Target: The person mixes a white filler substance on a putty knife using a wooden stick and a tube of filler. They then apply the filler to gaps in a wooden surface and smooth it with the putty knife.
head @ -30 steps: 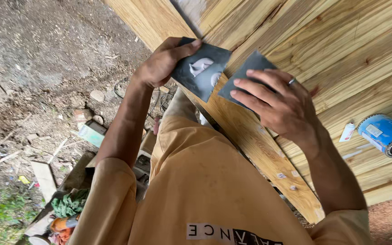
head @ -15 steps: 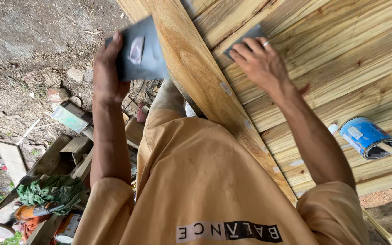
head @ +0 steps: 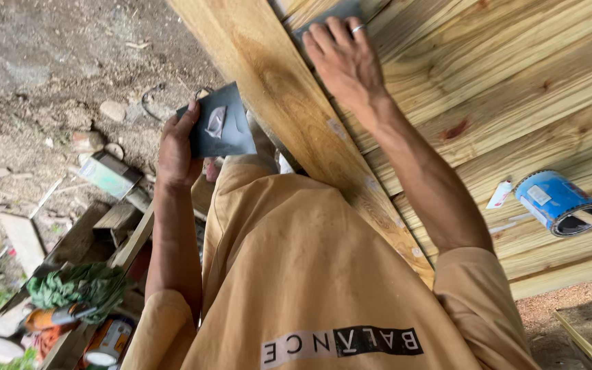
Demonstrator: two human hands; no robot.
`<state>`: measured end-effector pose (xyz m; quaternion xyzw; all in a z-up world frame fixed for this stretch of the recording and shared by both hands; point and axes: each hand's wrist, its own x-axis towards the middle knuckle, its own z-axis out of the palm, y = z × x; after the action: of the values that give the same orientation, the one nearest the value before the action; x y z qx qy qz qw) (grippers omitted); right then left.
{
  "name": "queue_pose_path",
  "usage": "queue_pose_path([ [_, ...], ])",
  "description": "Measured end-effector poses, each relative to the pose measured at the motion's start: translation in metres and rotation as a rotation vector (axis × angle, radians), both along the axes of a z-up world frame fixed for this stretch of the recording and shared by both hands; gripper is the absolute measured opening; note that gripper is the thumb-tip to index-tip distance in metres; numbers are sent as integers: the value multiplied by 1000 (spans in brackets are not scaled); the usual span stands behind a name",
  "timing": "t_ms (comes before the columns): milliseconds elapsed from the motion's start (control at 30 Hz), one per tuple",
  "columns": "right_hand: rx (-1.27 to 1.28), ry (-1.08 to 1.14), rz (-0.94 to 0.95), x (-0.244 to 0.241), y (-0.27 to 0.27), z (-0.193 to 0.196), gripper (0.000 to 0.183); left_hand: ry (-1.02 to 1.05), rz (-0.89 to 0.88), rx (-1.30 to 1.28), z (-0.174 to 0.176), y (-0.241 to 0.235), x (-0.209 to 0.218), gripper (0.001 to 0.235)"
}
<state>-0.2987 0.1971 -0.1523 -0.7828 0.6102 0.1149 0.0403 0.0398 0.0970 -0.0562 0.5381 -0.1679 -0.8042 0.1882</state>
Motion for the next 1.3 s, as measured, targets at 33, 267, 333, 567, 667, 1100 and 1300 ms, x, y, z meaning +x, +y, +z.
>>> queue_pose_path([
  [33,-15,7,-18,4,-6,1,53,-8,-3,7,-1,-1,-6,23],
  [267,128,-185,13,-7,-9,24,47,-20,30,8,12,-10,0,24],
  [333,173,-231,-93,-16,-8,22,40,-20,10,25,14,-13,0,23],
  [567,308,-215,-137,-7,-39,13,40,-2,19,34,10,-4,1,23],
  [667,240,-180,-83,-1,-50,24,54,-2,31,26,9,-4,6,21],
  [1100,121,-182,-4,5,-47,10,45,36,67,32,7,-6,17,21],
  [1300,216,-198,73,-8,-10,40,38,-31,33,26,4,-7,24,24],
])
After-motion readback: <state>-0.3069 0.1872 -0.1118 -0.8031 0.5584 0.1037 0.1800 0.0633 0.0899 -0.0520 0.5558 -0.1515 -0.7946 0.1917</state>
